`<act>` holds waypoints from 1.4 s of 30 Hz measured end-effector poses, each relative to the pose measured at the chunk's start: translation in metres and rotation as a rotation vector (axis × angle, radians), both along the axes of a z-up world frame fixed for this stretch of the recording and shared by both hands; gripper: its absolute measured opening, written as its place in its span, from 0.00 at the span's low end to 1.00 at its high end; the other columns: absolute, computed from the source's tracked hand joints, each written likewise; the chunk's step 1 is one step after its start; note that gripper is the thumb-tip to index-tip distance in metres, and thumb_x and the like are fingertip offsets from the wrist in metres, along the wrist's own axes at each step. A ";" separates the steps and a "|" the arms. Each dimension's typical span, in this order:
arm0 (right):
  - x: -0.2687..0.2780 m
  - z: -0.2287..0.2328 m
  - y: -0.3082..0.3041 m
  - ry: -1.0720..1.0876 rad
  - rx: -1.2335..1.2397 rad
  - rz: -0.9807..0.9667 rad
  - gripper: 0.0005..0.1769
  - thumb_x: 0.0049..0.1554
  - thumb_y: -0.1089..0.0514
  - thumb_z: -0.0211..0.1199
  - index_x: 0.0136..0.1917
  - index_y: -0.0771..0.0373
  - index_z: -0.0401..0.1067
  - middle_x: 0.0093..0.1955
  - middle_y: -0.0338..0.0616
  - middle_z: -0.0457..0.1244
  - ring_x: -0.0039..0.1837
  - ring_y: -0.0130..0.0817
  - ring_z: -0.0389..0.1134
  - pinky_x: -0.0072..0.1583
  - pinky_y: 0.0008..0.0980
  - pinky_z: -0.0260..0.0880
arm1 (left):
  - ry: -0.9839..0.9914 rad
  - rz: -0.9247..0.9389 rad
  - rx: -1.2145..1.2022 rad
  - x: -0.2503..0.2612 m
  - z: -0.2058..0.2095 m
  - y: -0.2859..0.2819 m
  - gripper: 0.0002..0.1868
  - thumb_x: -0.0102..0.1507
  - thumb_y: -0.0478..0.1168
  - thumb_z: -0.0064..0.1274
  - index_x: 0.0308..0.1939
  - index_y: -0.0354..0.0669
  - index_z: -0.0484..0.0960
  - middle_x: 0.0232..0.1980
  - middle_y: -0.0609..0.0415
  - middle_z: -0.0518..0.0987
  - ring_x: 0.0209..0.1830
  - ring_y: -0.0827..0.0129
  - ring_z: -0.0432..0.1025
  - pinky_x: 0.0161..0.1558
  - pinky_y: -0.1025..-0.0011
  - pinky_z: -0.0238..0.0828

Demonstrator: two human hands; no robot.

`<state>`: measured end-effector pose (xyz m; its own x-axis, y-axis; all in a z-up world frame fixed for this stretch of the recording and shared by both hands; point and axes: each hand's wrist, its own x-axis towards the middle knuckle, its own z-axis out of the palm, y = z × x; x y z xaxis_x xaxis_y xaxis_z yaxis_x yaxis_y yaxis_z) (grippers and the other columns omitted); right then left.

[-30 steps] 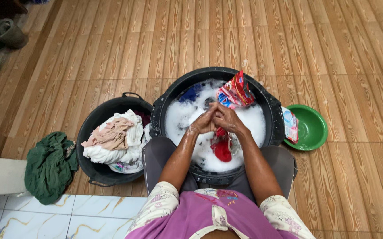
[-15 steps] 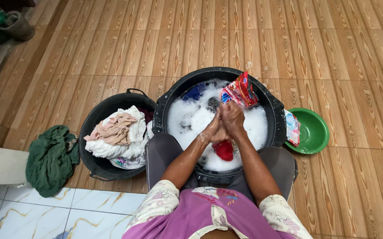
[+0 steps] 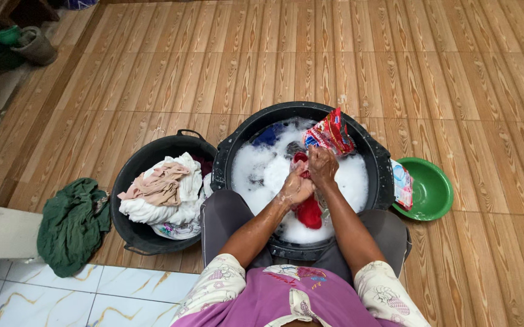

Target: The person sits on the floor and hand-washes a red piece of clothing in a black basin filled with soapy water. They repeatedly scrub, squeeze, and rinse the fabric by hand, occasionally dipping it into the suds.

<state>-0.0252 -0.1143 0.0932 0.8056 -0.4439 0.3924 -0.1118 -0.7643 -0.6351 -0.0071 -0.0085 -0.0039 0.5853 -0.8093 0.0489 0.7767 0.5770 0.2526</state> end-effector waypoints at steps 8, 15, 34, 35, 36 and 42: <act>-0.033 -0.018 0.073 -0.321 -0.229 0.242 0.20 0.67 0.47 0.57 0.38 0.62 0.70 0.39 0.53 0.65 0.41 0.48 0.68 0.45 0.50 0.68 | 0.046 0.041 0.116 0.036 -0.006 0.012 0.32 0.74 0.57 0.37 0.76 0.43 0.65 0.75 0.55 0.71 0.73 0.65 0.68 0.69 0.57 0.66; 0.010 -0.016 0.004 -0.165 -0.002 -0.083 0.21 0.66 0.48 0.59 0.35 0.61 0.68 0.37 0.51 0.64 0.40 0.48 0.66 0.43 0.49 0.67 | -0.021 -0.033 -0.050 0.002 -0.011 -0.003 0.27 0.81 0.56 0.38 0.78 0.46 0.66 0.74 0.56 0.73 0.67 0.60 0.69 0.62 0.60 0.67; -0.018 -0.057 0.057 -0.485 -0.256 0.239 0.17 0.71 0.57 0.45 0.47 0.67 0.69 0.40 0.56 0.64 0.45 0.51 0.69 0.51 0.43 0.69 | 0.130 0.098 0.173 0.029 0.010 0.013 0.27 0.72 0.58 0.38 0.66 0.45 0.73 0.64 0.56 0.78 0.63 0.67 0.73 0.65 0.59 0.69; -0.031 -0.066 0.066 -0.503 -0.117 0.428 0.11 0.67 0.58 0.51 0.44 0.61 0.70 0.39 0.54 0.64 0.44 0.52 0.70 0.51 0.47 0.69 | 0.149 0.155 0.243 0.037 0.010 0.015 0.26 0.72 0.57 0.37 0.66 0.46 0.73 0.64 0.58 0.78 0.62 0.70 0.74 0.63 0.59 0.70; -0.023 -0.070 0.064 -0.342 -0.090 0.393 0.12 0.65 0.57 0.49 0.43 0.60 0.70 0.35 0.51 0.63 0.39 0.49 0.68 0.45 0.45 0.69 | 0.126 0.051 -0.051 0.037 0.007 0.013 0.27 0.76 0.55 0.36 0.70 0.39 0.69 0.69 0.48 0.74 0.58 0.65 0.74 0.58 0.60 0.72; 0.019 -0.049 -0.005 -0.176 -0.224 -0.014 0.16 0.64 0.55 0.53 0.35 0.62 0.68 0.32 0.50 0.61 0.36 0.50 0.66 0.40 0.48 0.66 | -0.022 0.036 0.009 0.010 -0.011 -0.003 0.12 0.81 0.49 0.38 0.58 0.47 0.69 0.65 0.51 0.73 0.59 0.63 0.76 0.62 0.59 0.76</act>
